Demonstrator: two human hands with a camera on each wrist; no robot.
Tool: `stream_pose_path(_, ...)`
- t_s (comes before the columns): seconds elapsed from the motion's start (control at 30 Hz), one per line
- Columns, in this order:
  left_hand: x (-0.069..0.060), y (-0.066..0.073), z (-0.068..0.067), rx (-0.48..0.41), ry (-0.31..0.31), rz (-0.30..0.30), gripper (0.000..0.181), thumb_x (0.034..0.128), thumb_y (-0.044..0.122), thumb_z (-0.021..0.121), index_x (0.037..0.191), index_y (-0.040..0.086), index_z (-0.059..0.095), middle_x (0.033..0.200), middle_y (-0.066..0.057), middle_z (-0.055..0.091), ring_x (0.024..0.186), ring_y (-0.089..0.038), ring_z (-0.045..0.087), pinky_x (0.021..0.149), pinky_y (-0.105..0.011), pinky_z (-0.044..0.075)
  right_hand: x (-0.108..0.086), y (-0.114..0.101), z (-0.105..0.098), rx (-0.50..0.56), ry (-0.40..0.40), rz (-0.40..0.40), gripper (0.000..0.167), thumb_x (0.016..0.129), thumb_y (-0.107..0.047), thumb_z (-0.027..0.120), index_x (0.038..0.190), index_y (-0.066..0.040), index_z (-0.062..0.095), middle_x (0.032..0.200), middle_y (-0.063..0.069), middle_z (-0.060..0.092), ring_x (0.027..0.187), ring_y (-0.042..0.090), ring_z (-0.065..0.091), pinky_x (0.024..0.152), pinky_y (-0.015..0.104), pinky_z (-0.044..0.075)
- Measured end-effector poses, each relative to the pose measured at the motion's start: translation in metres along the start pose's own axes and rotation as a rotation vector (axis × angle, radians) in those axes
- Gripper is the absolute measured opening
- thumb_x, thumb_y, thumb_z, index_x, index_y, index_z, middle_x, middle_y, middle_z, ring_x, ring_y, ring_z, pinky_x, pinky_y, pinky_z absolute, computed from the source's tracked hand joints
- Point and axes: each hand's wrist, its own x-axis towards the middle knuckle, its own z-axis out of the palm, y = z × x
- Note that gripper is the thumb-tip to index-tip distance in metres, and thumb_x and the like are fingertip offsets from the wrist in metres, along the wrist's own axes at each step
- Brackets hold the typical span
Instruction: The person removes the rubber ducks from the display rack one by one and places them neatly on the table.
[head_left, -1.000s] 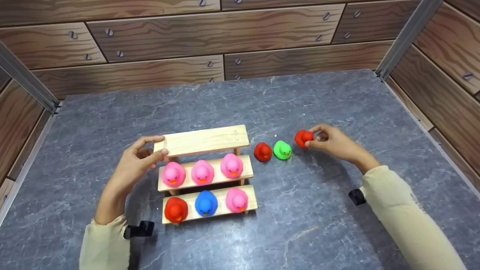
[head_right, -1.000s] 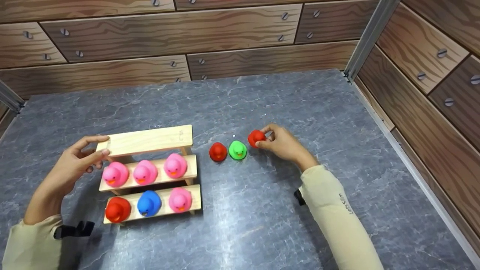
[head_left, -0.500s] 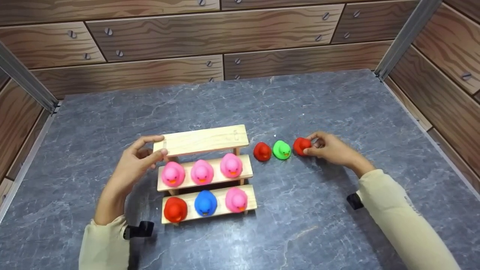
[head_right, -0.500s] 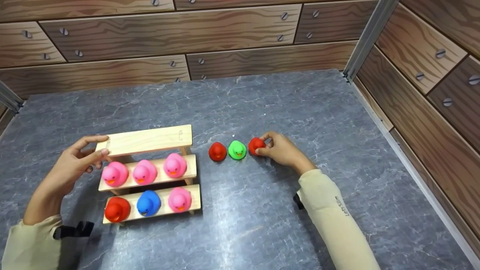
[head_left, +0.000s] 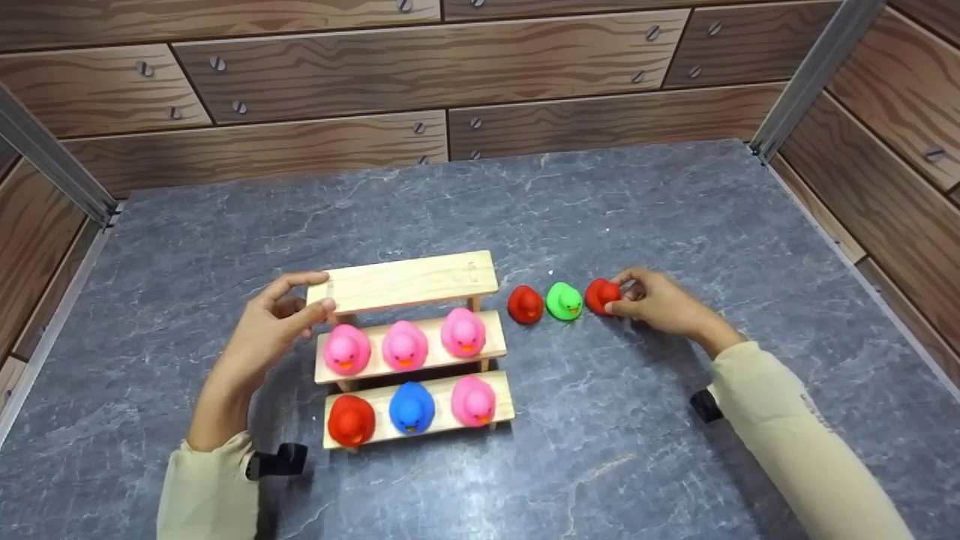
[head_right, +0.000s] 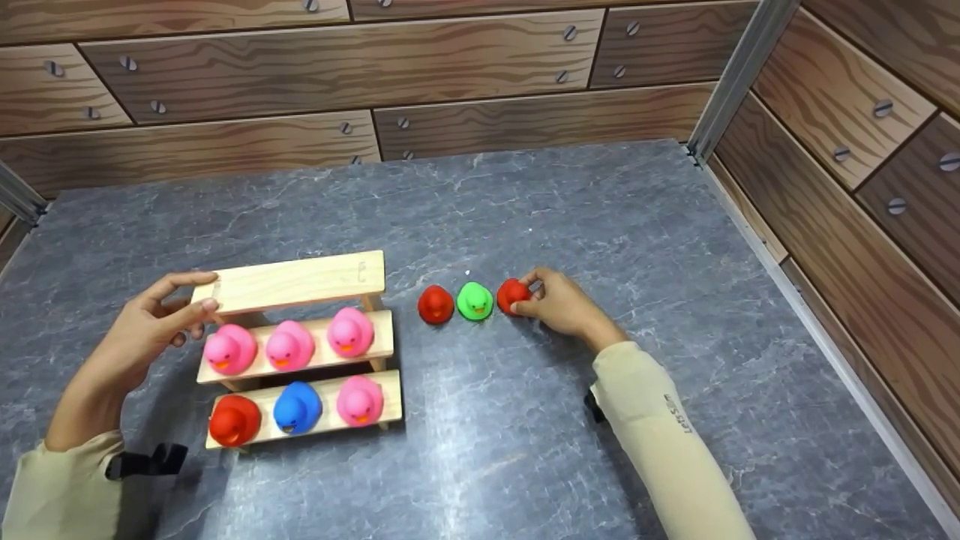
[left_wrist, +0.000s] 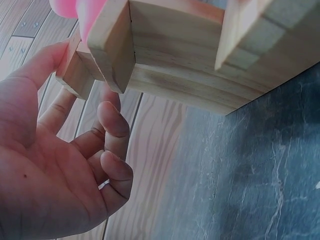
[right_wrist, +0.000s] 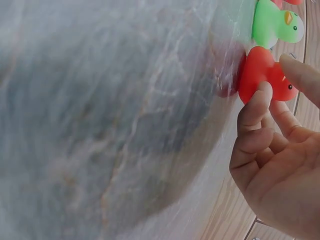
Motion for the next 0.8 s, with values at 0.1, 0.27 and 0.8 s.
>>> stream_pose_path(0.1, 0.0002, 0.0000, -0.0001, 0.002, -0.002, 0.000, 0.044, 0.0905, 0.024, 0.069, 0.129, 0.011, 0.054, 0.075, 0.007, 0.068, 0.071, -0.008, 0.054, 0.066, -0.022, 0.045, 0.0003, 0.0011, 0.0008, -0.026, 0.006, 0.003, 0.044, 0.089, -0.015, 0.068, 0.122, 0.008, 0.050, 0.083, 0.004, 0.056, 0.067, 0.009, 0.052, 0.059, 0.021, 0.044)
stream_pose_path(0.27, 0.0004, -0.0006, -0.0005, -0.005, -0.012, 0.006, 0.045, 0.0904, 0.025, 0.069, 0.130, 0.011, 0.053, 0.074, 0.007, 0.069, 0.077, -0.012, 0.059, 0.068, -0.022, 0.046, 0.0000, 0.0016, 0.0004, -0.061, 0.013, 0.008, 0.043, 0.089, -0.017, 0.067, 0.121, 0.007, 0.052, 0.086, 0.006, 0.056, 0.068, 0.009, 0.053, 0.060, 0.021, 0.044)
stream_pose_path(0.8, 0.0001, -0.0004, 0.0002, -0.002, -0.002, 0.012, 0.043, 0.0906, 0.022, 0.069, 0.129, 0.010, 0.054, 0.073, 0.008, 0.068, 0.072, -0.009, 0.055, 0.066, -0.022, 0.046, -0.0048, -0.0066, -0.0026, -0.084, 0.048, 0.010, 0.050, 0.088, -0.021, 0.070, 0.126, 0.005, 0.052, 0.092, 0.009, 0.057, 0.071, 0.012, 0.052, 0.060, 0.022, 0.045)
